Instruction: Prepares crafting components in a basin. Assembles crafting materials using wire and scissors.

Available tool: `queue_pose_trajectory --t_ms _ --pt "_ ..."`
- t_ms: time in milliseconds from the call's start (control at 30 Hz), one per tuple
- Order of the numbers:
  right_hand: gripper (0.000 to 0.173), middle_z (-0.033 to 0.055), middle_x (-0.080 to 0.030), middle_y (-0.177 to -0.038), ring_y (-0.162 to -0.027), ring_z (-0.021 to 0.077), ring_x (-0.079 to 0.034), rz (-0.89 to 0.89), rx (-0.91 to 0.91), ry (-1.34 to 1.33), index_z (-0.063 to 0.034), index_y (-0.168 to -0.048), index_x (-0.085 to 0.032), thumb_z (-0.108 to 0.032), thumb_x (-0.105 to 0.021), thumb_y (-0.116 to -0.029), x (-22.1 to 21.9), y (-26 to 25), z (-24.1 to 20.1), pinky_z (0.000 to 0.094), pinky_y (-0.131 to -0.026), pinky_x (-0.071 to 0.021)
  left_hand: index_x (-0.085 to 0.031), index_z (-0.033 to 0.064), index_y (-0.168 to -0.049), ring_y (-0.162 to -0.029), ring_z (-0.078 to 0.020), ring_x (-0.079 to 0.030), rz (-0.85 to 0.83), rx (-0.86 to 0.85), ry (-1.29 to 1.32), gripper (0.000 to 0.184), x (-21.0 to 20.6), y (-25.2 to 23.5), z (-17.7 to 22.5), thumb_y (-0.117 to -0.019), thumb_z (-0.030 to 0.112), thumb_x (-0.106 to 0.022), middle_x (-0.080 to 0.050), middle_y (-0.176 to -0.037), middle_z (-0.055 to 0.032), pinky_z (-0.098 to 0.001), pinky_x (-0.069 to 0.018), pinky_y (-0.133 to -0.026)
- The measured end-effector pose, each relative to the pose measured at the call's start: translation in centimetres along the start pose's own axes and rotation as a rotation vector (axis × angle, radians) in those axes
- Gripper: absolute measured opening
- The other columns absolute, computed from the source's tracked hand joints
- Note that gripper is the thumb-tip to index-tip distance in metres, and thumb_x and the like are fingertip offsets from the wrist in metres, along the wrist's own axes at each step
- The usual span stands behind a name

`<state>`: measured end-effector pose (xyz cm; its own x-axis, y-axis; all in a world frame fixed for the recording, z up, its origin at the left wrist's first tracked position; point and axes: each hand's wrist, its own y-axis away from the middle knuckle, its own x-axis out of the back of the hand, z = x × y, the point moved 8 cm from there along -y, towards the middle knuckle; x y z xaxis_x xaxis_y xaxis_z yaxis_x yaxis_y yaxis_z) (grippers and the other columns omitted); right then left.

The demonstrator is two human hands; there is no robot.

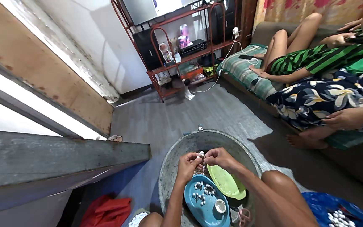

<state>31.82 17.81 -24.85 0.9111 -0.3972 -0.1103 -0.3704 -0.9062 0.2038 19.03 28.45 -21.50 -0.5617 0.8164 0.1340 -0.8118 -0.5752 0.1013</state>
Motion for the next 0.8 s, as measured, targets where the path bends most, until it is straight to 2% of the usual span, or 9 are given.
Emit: queue_pose_trajectory --t_ms 167,300,467,533,600,633,700,800 --pt "0.023 0.0103 -0.073 -0.09 -0.079 0.0189 -0.071 -0.009 0.031 -0.009 -0.0008 -0.105 -0.072 -0.017 -0.08 -0.0899 0.4 0.1 0.5 0.0369 -0.079 -0.0615 -0.068 -0.0061 -0.111 -0.071 -0.0237 -0.073 -0.065 0.038 0.059 0.018 -0.6 0.4 -0.3 -0.0943 0.002 -0.071 -0.073 -0.091 -0.0163 -0.0384 -0.0648 -0.069" --pt "0.023 0.0103 -0.071 -0.092 -0.077 0.0195 -0.069 -0.008 0.004 -0.054 -0.0019 -0.108 -0.071 -0.022 -0.073 -0.097 0.4 0.2 0.5 0.0372 -0.074 -0.0612 -0.068 -0.0046 -0.112 -0.073 -0.0247 -0.073 -0.028 -0.01 0.042 0.018 -0.8 0.4 -0.3 -0.0955 0.003 -0.07 -0.074 -0.094 -0.0162 -0.039 -0.0655 -0.07" --pt "0.024 0.0098 -0.072 -0.093 -0.077 0.0189 -0.07 0.006 0.01 -0.033 -0.0028 -0.108 -0.071 -0.023 -0.075 -0.0953 0.3 0.0 0.7 0.0362 -0.072 -0.0615 -0.07 -0.0041 -0.114 -0.073 -0.0249 -0.073 0.003 -0.068 0.051 0.02 -0.9 0.3 -0.3 -0.0951 0.002 -0.069 -0.074 -0.096 -0.0164 -0.0395 -0.0655 -0.069" --pt "0.029 0.0089 -0.073 -0.095 -0.078 0.0187 -0.071 0.046 0.052 0.048 -0.0053 -0.113 -0.07 -0.025 -0.077 -0.094 0.5 0.0 0.4 0.0367 -0.074 -0.062 -0.07 -0.0026 -0.115 -0.071 -0.0235 -0.072 0.037 -0.06 0.033 0.021 -0.7 0.2 -0.5 -0.0951 0.003 -0.069 -0.073 -0.095 -0.0149 -0.0379 -0.0644 -0.066" --pt "0.034 0.0019 -0.074 -0.097 -0.083 0.0133 -0.072 0.142 0.158 0.278 -0.0118 -0.119 -0.069 -0.035 -0.075 -0.0935 1.0 0.2 -0.5 0.0343 -0.078 -0.0623 -0.069 -0.0025 -0.116 -0.068 -0.0231 -0.072 0.083 -0.042 0.023 0.022 -0.4 0.1 -0.8 -0.0952 0.003 -0.069 -0.073 -0.094 -0.0149 -0.0373 -0.0641 -0.063" --pt "0.033 -0.0018 -0.074 -0.098 -0.085 0.0099 -0.071 0.187 0.227 0.394 -0.0147 -0.117 -0.07 -0.038 -0.073 -0.0937 1.1 0.4 -1.0 0.032 -0.081 -0.0615 -0.069 -0.003 -0.117 -0.067 -0.0233 -0.072 0.099 -0.035 0.029 0.022 -0.3 0.1 -0.9 -0.0951 0.003 -0.07 -0.073 -0.093 -0.0154 -0.0374 -0.0642 -0.062" --pt "0.028 -0.0023 -0.071 -0.1 -0.085 0.0079 -0.068 0.208 0.33 0.513 -0.0175 -0.11 -0.074 -0.041 -0.07 -0.0954 0.9 0.6 -1.6 0.0296 -0.08 -0.0601 -0.068 -0.0036 -0.118 -0.067 -0.0237 -0.072 0.107 -0.02 0.051 0.024 -0.3 0.0 -0.9 -0.0943 0.002 -0.071 -0.073 -0.094 -0.0163 -0.0374 -0.0642 -0.062" --pt "0.027 -0.002 -0.071 -0.104 -0.089 0.0072 -0.068 0.139 0.338 0.553 -0.0202 -0.106 -0.078 -0.044 -0.066 -0.0979 0.3 0.4 -1.3 0.0288 -0.083 -0.0589 -0.067 -0.0038 -0.12 -0.068 -0.0248 -0.072 0.106 -0.007 0.097 0.027 -0.6 0.0 -1.1 -0.0941 0.001 -0.071 -0.074 -0.096 -0.0179 -0.038 -0.0644 -0.063"
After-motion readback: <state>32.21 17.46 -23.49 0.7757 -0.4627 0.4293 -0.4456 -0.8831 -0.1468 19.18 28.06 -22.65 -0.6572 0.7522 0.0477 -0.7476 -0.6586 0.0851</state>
